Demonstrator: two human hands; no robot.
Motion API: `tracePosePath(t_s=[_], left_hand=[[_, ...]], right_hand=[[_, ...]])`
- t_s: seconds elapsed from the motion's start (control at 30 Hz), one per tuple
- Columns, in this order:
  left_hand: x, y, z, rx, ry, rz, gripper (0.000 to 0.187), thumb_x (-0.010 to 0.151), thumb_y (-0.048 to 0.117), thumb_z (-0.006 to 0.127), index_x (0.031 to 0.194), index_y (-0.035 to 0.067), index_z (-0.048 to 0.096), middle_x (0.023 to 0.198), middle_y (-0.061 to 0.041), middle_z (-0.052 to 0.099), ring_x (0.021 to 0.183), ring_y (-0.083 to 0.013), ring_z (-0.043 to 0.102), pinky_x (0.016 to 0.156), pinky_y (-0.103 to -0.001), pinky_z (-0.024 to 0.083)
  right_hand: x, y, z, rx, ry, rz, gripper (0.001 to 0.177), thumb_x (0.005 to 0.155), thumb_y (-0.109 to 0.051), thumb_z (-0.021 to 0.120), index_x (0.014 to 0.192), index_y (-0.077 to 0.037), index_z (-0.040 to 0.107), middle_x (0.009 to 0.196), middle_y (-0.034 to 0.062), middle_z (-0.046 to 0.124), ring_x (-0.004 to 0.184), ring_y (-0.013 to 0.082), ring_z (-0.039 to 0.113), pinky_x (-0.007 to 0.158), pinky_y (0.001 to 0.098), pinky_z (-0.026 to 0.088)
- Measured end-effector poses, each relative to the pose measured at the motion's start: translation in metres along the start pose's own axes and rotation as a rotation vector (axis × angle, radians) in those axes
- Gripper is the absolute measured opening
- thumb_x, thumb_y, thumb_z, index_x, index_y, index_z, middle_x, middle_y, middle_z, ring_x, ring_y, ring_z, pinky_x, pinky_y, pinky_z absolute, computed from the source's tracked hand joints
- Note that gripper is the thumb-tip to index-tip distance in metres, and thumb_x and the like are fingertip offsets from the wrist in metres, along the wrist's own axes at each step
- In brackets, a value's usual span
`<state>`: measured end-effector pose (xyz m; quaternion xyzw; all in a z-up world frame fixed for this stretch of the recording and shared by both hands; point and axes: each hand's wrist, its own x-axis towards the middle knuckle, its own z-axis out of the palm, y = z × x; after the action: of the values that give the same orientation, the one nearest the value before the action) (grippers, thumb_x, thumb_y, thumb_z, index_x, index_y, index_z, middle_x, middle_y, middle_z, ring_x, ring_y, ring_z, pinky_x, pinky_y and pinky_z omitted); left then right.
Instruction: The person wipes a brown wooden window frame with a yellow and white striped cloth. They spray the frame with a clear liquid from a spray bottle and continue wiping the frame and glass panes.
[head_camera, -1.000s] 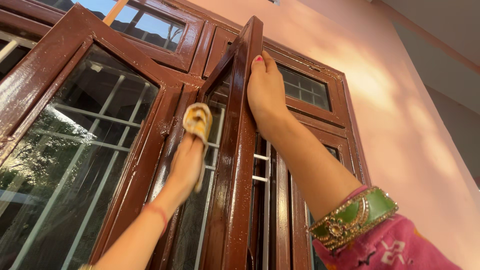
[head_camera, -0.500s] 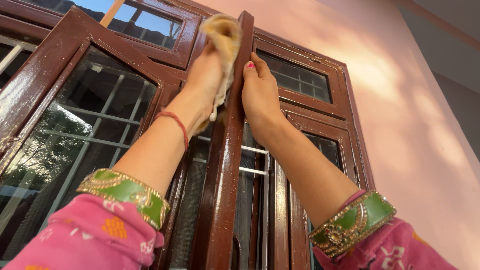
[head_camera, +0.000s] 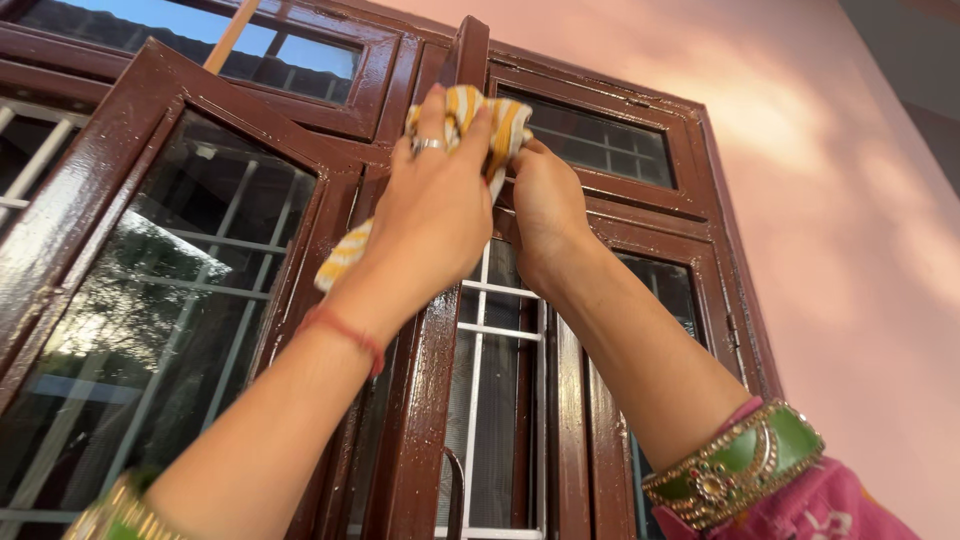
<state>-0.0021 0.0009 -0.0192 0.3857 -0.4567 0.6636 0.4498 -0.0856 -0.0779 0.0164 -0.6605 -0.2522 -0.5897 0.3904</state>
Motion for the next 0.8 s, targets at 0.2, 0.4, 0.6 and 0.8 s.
tracePosePath(t_s=[0.2,0.4,0.6,0.8], left_hand=[[-0.065,0.021,-0.026,0.01,-0.033,0.02,0.064,0.09,0.008,0.058,0.15,0.002,0.039,0.159,-0.03,0.019,0.135,-0.0554,0.033,0.102,-0.055,0.043],[-0.117,0.041,-0.044,0.009,-0.057,-0.023,0.068,0.085,0.007,0.059,0.15,0.001,0.039,0.161,-0.03,0.019,0.139,-0.0545,0.033,0.098,-0.054,0.043],[-0.125,0.042,-0.046,0.025,-0.058,-0.062,0.074,0.084,0.011,0.066,0.148,0.001,0.029,0.155,-0.034,0.023,0.136,-0.0542,0.036,0.099,-0.054,0.044],[-0.105,0.042,-0.055,-0.224,-0.257,-0.451,0.081,0.094,0.026,0.066,0.159,0.013,0.02,0.128,-0.019,0.066,0.115,-0.0346,0.067,0.095,-0.044,0.052]], right_hand=[[-0.009,0.001,-0.005,0.01,-0.039,-0.101,0.037,0.097,-0.019,0.044,0.126,-0.009,0.065,0.115,0.0067,0.071,0.104,0.0183,0.068,0.09,0.034,0.056],[-0.041,0.007,-0.002,-0.192,-0.078,-0.21,0.037,0.099,-0.024,0.053,0.126,-0.005,0.071,0.118,0.0089,0.069,0.106,0.0157,0.057,0.094,0.0318,0.045],[-0.099,-0.003,-0.008,-0.396,-0.091,-0.161,0.041,0.096,-0.033,0.053,0.121,-0.005,0.069,0.109,0.0107,0.076,0.096,0.0148,0.071,0.084,0.0332,0.056],[-0.116,-0.018,-0.029,-0.709,-0.238,-0.236,0.04,0.088,-0.027,0.069,0.121,-0.003,0.069,0.097,0.0077,0.078,0.088,0.0131,0.071,0.08,0.0302,0.057]])
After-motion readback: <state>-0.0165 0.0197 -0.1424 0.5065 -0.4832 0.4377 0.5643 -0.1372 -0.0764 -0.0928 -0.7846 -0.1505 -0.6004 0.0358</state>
